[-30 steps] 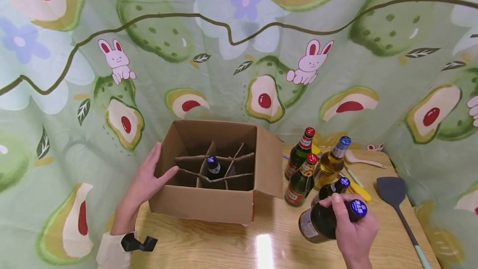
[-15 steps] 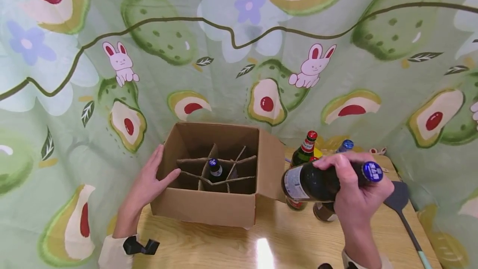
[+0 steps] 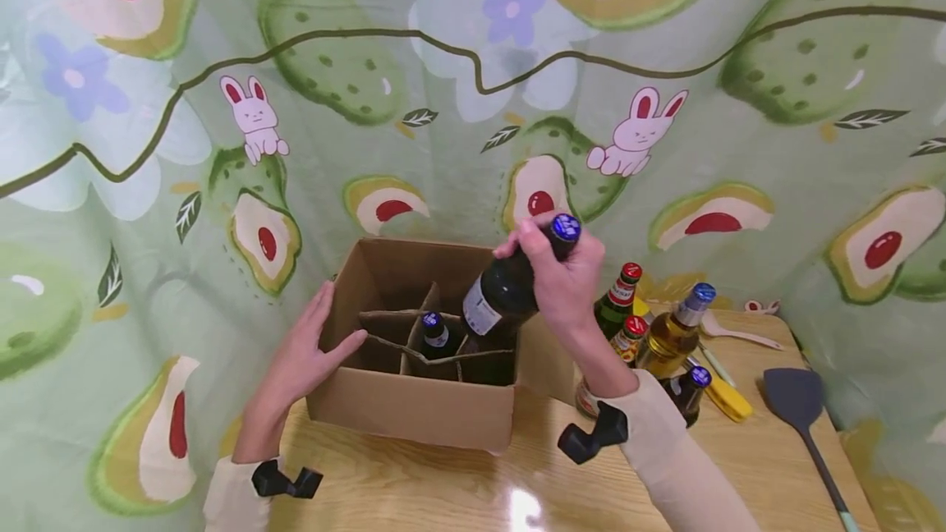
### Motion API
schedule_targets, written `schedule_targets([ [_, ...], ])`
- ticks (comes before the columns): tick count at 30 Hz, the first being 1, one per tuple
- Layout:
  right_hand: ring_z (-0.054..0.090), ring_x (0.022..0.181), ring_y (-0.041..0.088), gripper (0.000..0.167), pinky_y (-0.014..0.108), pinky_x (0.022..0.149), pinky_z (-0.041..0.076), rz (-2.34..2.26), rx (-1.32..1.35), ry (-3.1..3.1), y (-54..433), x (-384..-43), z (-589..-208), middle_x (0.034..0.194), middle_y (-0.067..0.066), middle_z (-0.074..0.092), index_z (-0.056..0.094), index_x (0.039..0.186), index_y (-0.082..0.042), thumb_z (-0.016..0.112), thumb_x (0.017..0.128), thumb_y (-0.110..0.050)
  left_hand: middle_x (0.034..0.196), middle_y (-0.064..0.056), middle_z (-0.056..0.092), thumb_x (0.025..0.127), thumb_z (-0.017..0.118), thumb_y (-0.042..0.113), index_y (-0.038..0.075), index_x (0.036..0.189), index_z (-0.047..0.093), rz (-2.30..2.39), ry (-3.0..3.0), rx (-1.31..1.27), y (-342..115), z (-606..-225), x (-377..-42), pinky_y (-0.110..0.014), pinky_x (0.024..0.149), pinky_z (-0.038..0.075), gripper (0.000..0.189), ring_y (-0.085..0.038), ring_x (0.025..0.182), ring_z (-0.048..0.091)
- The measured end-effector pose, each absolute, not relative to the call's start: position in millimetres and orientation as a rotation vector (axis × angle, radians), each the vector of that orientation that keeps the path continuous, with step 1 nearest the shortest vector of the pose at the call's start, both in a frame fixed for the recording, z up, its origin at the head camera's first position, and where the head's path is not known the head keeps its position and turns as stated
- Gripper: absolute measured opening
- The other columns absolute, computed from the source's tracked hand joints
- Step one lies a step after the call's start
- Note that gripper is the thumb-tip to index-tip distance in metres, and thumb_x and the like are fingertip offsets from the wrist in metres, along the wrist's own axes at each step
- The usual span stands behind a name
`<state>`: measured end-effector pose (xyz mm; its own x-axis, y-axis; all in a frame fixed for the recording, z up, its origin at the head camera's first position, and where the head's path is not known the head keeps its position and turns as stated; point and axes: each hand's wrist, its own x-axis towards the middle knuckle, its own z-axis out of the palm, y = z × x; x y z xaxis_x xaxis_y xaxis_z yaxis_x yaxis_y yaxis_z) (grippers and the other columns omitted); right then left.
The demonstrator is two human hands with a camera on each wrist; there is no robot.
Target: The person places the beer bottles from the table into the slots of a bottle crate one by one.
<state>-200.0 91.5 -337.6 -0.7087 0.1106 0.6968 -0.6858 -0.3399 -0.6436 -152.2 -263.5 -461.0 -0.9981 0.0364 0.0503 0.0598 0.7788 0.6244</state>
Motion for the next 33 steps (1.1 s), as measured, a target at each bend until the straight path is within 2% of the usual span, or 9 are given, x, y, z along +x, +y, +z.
schedule_targets([
  [3, 0.076, 0.072, 0.02, 0.018, 0.034, 0.083, 0.062, 2.061, 0.726, -1.619, 79, -212, -354, 0.077, 0.008, 0.075, 0.063, 0.089, 0.011, 0.059, 0.102, -0.002, 0.176, -0.004, 0.006, 0.093, 0.062, 0.071, 0.02, 0.17, 0.004, -1.034, -2.927, -0.089, -263, -461, -152, -0.069, 0.12, 0.023, 0.109, -0.038, 0.159, 0.017],
  [7, 0.077, 0.09, 0.018, 0.02, 0.031, 0.097, 0.057, 1.978, 0.68, -1.968, 69, -222, -375, 0.088, 0.008, 0.079, 0.072, 0.094, 0.004, 0.063, 0.104, -0.01, 0.176, -0.004, 0.006, 0.093, 0.062, 0.071, 0.017, 0.17, 0.006, -1.039, -2.927, -0.09, -262, -461, -150, -0.068, 0.12, 0.025, 0.109, -0.038, 0.159, 0.018],
  [9, 0.074, 0.1, 0.018, 0.021, 0.029, 0.099, 0.054, 1.941, 0.661, -2.112, 68, -227, -384, 0.095, 0.008, 0.079, 0.075, 0.097, -0.002, 0.064, 0.105, -0.017, 0.176, -0.003, 0.006, 0.093, 0.061, 0.072, 0.017, 0.17, 0.006, -1.035, -2.927, -0.089, -261, -461, -149, -0.068, 0.12, 0.026, 0.109, -0.039, 0.159, 0.018],
  [12, 0.071, 0.107, 0.029, 0.022, 0.026, 0.094, 0.054, 1.908, 0.665, -2.246, 70, -234, -395, 0.102, 0.012, 0.079, 0.077, 0.1, -0.004, 0.066, 0.105, -0.022, 0.176, -0.001, 0.006, 0.092, 0.06, 0.074, 0.019, 0.17, 0.006, -1.036, -2.926, -0.087, -259, -461, -150, -0.068, 0.12, 0.026, 0.11, -0.037, 0.159, 0.019],
  [16, 0.071, 0.103, 0.038, 0.023, 0.021, 0.088, 0.055, 1.894, 0.65, -2.318, 75, -241, -404, 0.1, 0.019, 0.078, 0.077, 0.101, -0.001, 0.069, 0.103, -0.022, 0.176, -0.001, 0.006, 0.092, 0.06, 0.075, 0.02, 0.17, 0.005, -1.031, -2.928, -0.099, -257, -462, -151, -0.068, 0.119, 0.027, 0.11, -0.037, 0.159, 0.019],
  [21, 0.073, 0.093, 0.023, 0.022, 0.021, 0.08, 0.056, 1.801, 0.68, -2.401, 80, -240, -403, 0.095, 0.016, 0.078, 0.076, 0.098, -0.004, 0.07, 0.102, -0.025, 0.176, 0.0, 0.005, 0.093, 0.061, 0.073, 0.022, 0.17, 0.005, -1.042, -2.919, -0.097, -259, -462, -153, -0.067, 0.12, 0.026, 0.108, -0.036, 0.159, 0.018],
  [25, 0.071, 0.084, 0.02, 0.02, 0.024, 0.068, 0.055, 1.672, 0.767, -2.509, 82, -236, -398, 0.096, 0.009, 0.078, 0.077, 0.101, -0.008, 0.073, 0.101, -0.027, 0.176, 0.0, 0.006, 0.093, 0.062, 0.07, 0.021, 0.17, 0.005, -1.049, -2.907, -0.1, -262, -462, -154, -0.067, 0.121, 0.025, 0.107, -0.036, 0.159, 0.019],
  [28, 0.072, 0.088, 0.019, 0.02, 0.024, 0.066, 0.054, 1.622, 0.783, -2.563, 84, -233, -395, 0.106, 0.006, 0.079, 0.079, 0.107, -0.009, 0.075, 0.099, -0.027, 0.176, 0.0, 0.006, 0.093, 0.063, 0.071, 0.021, 0.17, 0.006, -1.049, -2.907, -0.101, -263, -461, -155, -0.068, 0.12, 0.025, 0.108, -0.036, 0.159, 0.02],
  [33, 0.076, 0.104, 0.019, 0.024, 0.021, 0.072, 0.059, 1.541, 0.832, -2.619, 85, -225, -389, 0.12, 0.006, 0.077, 0.082, 0.111, -0.008, 0.079, 0.095, -0.026, 0.176, -0.001, 0.006, 0.093, 0.063, 0.07, 0.023, 0.17, 0.005, -1.049, -2.909, -0.09, -264, -460, -154, -0.068, 0.12, 0.024, 0.107, -0.037, 0.159, 0.019],
])
